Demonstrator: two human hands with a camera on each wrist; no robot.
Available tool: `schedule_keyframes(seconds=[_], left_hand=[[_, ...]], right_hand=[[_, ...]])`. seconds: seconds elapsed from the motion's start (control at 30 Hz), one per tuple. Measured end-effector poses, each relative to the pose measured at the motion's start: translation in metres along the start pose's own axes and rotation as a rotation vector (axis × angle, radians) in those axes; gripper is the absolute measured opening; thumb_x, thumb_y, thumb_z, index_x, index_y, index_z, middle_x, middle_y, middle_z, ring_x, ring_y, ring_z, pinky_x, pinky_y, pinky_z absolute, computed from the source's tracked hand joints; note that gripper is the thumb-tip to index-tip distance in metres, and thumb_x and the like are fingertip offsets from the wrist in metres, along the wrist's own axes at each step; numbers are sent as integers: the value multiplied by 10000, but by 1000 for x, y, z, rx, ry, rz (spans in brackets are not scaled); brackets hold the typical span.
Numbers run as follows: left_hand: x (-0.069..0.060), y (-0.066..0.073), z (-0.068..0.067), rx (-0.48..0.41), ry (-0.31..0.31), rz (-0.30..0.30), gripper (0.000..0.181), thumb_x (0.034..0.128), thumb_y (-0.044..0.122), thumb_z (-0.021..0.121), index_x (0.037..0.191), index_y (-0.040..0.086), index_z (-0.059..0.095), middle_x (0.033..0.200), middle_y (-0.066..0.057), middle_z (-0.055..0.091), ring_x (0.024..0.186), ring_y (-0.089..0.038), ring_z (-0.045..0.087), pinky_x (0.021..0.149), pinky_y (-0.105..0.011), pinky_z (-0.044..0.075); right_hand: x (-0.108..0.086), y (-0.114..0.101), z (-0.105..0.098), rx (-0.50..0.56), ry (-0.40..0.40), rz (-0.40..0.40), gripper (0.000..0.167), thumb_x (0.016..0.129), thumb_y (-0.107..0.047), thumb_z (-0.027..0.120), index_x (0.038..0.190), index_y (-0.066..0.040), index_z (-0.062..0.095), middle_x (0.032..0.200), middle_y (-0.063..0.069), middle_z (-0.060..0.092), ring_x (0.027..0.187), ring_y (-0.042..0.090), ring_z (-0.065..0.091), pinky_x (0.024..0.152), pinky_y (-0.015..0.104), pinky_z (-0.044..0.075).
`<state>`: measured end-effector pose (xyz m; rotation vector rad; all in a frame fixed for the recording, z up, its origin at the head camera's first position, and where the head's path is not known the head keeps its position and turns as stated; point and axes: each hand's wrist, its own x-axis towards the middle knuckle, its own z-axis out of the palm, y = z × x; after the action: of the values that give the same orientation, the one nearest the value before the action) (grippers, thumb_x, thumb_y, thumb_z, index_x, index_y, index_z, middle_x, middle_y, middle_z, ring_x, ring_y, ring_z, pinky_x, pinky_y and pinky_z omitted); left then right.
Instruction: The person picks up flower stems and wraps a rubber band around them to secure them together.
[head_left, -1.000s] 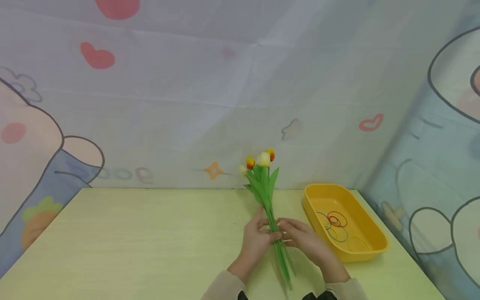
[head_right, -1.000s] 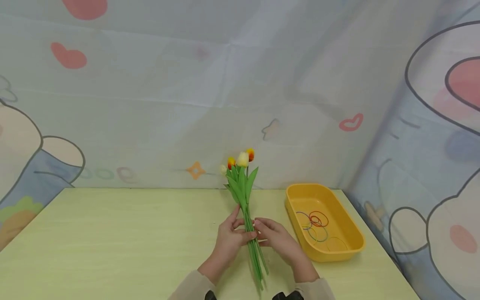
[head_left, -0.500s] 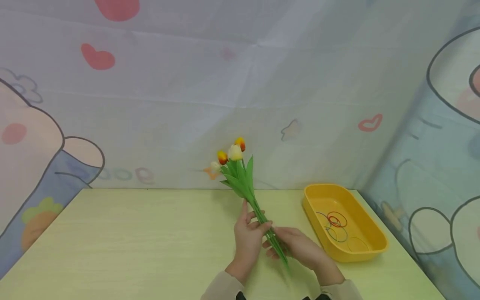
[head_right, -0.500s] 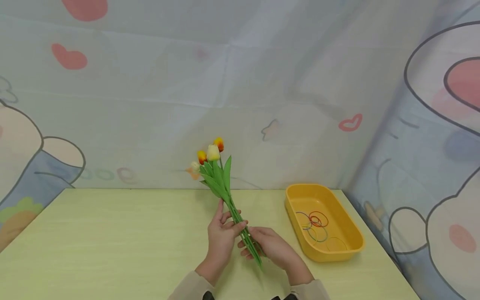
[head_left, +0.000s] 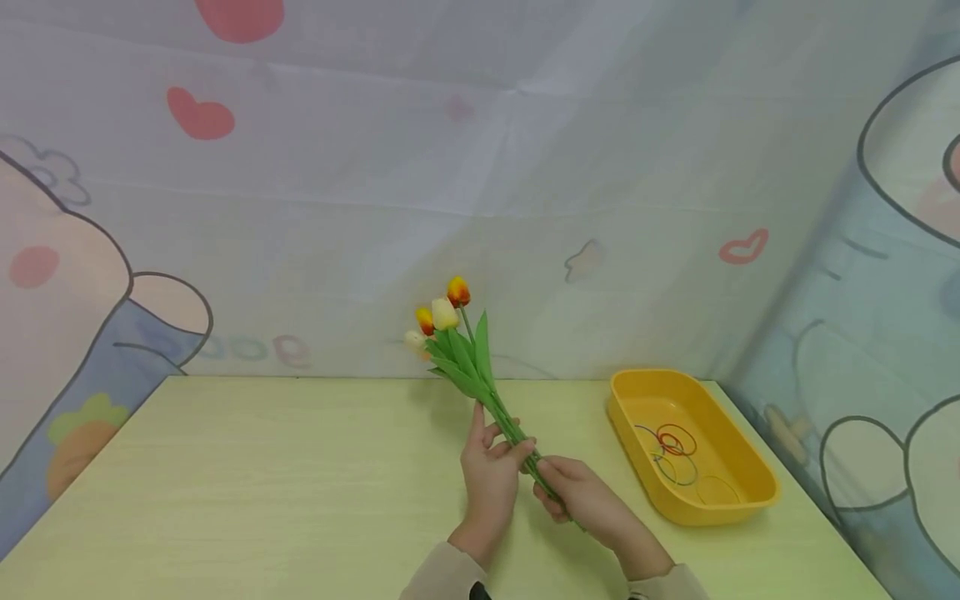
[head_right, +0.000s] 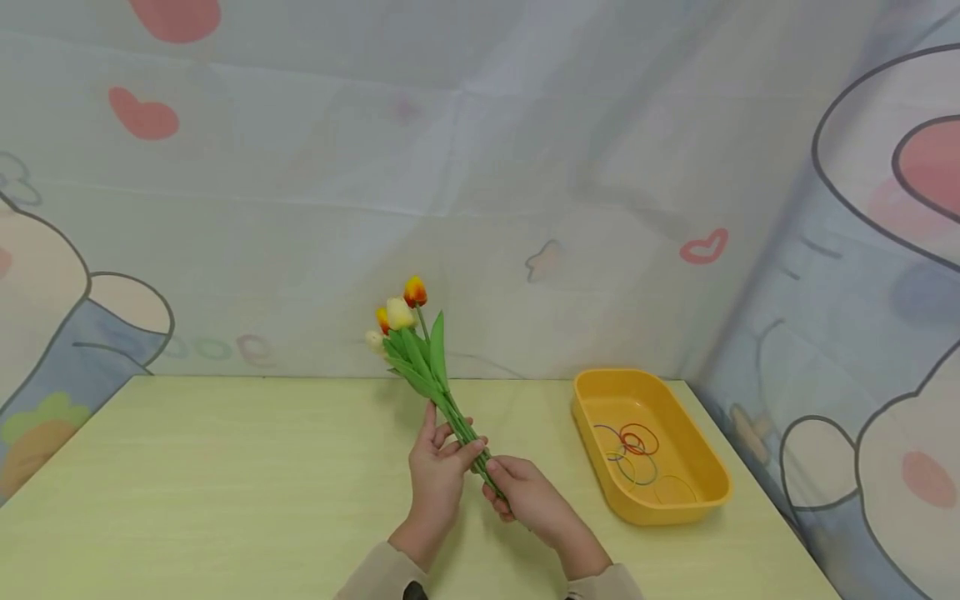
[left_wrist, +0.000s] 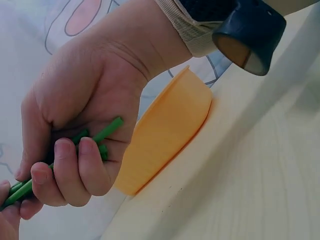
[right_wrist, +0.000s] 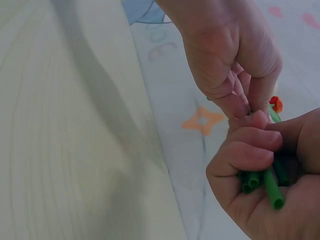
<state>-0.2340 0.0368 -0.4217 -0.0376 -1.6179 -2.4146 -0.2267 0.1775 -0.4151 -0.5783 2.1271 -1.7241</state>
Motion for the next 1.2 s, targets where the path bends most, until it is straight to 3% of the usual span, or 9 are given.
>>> schedule_keyframes(seconds=[0.17,0.33,0.53,0.67,0.9,1.03,1.2], left_hand=[[1,0,-1,-14,2,-8,924,805,-90,713,1541,91,184,1218,-202,584,864,-194,681,623,-185,536],[2,3,-1,-45,-12,-9,921,806,-77,722,1539,86,190,1217,-193,594,876,-185,685,669,-210,558],[5,9,-5,-102,-43,-17,862,857,10,708,1531,45,172,1199,-184,618,925,-145,687,868,-264,554],[9,16,-11,-119,-103,-41,762,915,106,667,1507,-12,201,1256,-212,578,1036,-200,665,964,-324,513],[16,28,-17,-107,-279,-71,445,967,191,604,1339,-34,509,1217,-103,630,1125,-229,614,995,-402,497],[18,35,-19,-97,-316,-63,397,984,194,575,1296,-49,544,1209,-87,646,1132,-227,619,995,-390,498],[19,40,-20,-103,-311,-63,376,988,184,567,1234,-101,559,1176,-109,657,1070,-209,659,983,-367,505]], right_hand=[[-1,-1,5,16,42,11,393,1067,-243,357,1107,113,516,705,-10,426,528,48,320,483,151,283],[-3,-3,7,18,86,6,349,1065,-211,362,1066,107,508,714,-6,424,532,51,324,479,150,277],[-5,-6,4,-1,131,2,325,1064,-204,367,1062,84,518,710,-4,424,537,54,333,488,155,292],[-6,-9,2,15,141,-12,329,1063,-211,375,1061,87,514,706,-1,416,535,52,328,490,162,286],[-8,-15,6,-33,167,-74,328,1061,-180,378,1056,117,518,692,2,416,515,34,332,472,145,283],[-7,-17,11,-93,176,-126,322,1060,-151,372,1062,132,527,674,-5,417,501,23,332,460,134,285],[-6,-16,16,-148,184,-139,312,1057,-164,387,1051,104,544,665,-18,431,508,12,343,467,132,298]])
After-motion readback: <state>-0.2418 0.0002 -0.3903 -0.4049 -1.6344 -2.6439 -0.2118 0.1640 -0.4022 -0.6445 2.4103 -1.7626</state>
